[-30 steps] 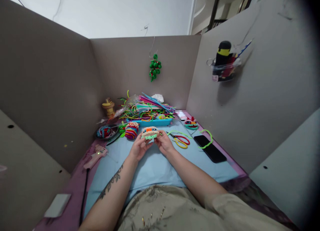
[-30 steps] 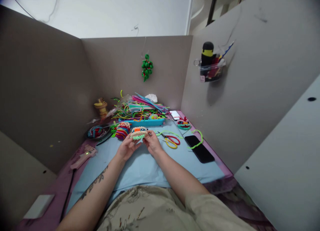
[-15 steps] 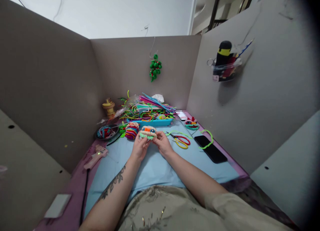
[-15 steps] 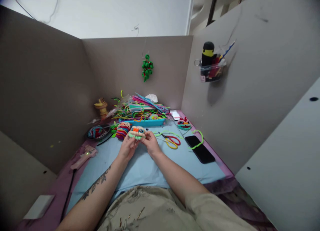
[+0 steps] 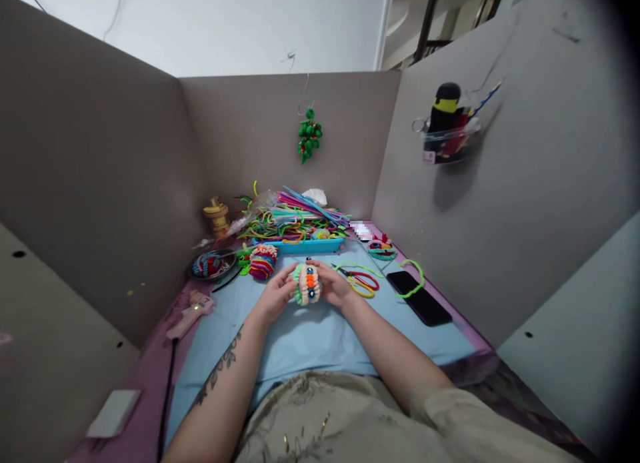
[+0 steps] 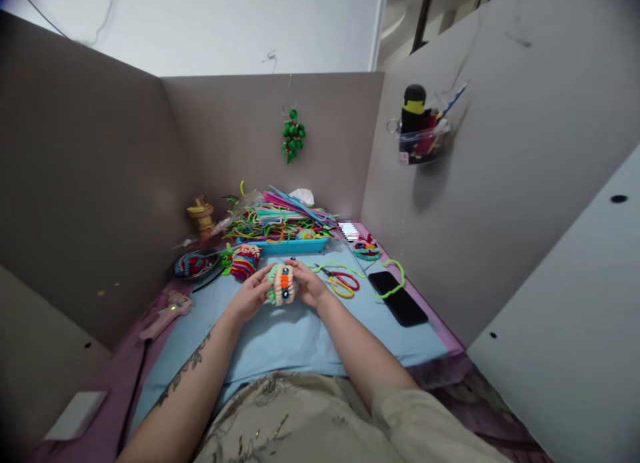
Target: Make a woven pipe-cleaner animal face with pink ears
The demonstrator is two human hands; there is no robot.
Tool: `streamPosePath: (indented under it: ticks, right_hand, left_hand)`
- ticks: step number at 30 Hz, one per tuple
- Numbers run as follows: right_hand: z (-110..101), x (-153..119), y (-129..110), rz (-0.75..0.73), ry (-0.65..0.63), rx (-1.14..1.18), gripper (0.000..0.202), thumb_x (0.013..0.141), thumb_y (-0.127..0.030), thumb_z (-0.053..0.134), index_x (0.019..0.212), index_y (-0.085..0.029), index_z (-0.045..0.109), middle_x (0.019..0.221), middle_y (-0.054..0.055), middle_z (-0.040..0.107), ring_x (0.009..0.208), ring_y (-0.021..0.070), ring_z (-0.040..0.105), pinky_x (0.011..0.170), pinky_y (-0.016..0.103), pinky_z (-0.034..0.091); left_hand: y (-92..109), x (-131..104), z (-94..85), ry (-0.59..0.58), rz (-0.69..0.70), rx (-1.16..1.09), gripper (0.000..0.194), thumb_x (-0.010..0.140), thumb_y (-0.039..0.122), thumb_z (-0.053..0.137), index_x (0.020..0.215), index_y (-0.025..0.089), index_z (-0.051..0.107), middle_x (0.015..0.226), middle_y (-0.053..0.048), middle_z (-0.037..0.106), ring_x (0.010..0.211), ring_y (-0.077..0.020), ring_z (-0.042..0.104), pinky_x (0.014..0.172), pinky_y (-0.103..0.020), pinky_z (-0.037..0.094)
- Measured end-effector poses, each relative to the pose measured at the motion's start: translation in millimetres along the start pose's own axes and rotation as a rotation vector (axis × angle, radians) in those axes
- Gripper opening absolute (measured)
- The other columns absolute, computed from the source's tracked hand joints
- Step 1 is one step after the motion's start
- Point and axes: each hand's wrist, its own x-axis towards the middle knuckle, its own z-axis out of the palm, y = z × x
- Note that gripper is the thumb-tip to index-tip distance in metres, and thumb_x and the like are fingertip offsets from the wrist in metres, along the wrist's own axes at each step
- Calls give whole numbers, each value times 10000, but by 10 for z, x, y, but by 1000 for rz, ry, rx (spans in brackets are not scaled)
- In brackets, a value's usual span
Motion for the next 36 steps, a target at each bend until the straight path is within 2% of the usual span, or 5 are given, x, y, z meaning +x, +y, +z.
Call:
streamPosePath:
  ticks: [9,18,24,29,36]
  right_hand:
    - [-25,-64,-66,32,-267,-38,631,595,-222,767,1149,-221,464,1016,36,607,834,166,602,704,283,482]
    - [8,-51,-54,-54,-218,-132,633,588,-200,772,1141,-220,465,992,46,609,826,163,598,684,263,479]
    - [25,-56,-81,-100,-153,-6,567,608,-225,746,1106,-237,475,929,9,619,769,147,602,680,262,470]
    - [5,-54,-82,-127,-142,68,548,604,-241,738,1091,-243,486,941,-2,615,761,142,596,678,265,468]
    - [-12,-39,-46,-110,-153,81,552,629,-233,730,1112,-239,464,947,6,619,748,140,603,665,262,472]
  left_hand:
    - [33,-17,-98,-31,-4,16,642,625,217,757,1212,160,506,864,-67,658,711,-152,623,672,-262,461]
    - [-33,7,-111,-28,-15,44,596,621,236,761,1161,166,518,942,-89,665,751,-184,643,660,-281,491]
    - [-13,5,-83,-61,-27,-16,384,717,279,688,1068,146,606,1006,-114,659,842,-179,636,746,-279,477]
    - [-44,-11,-39,-134,-36,16,385,675,230,723,1041,138,644,1023,-126,664,915,-219,625,856,-342,434]
    - [-92,5,10,-114,11,87,368,656,201,732,1010,142,649,965,-100,682,846,-204,633,812,-321,442]
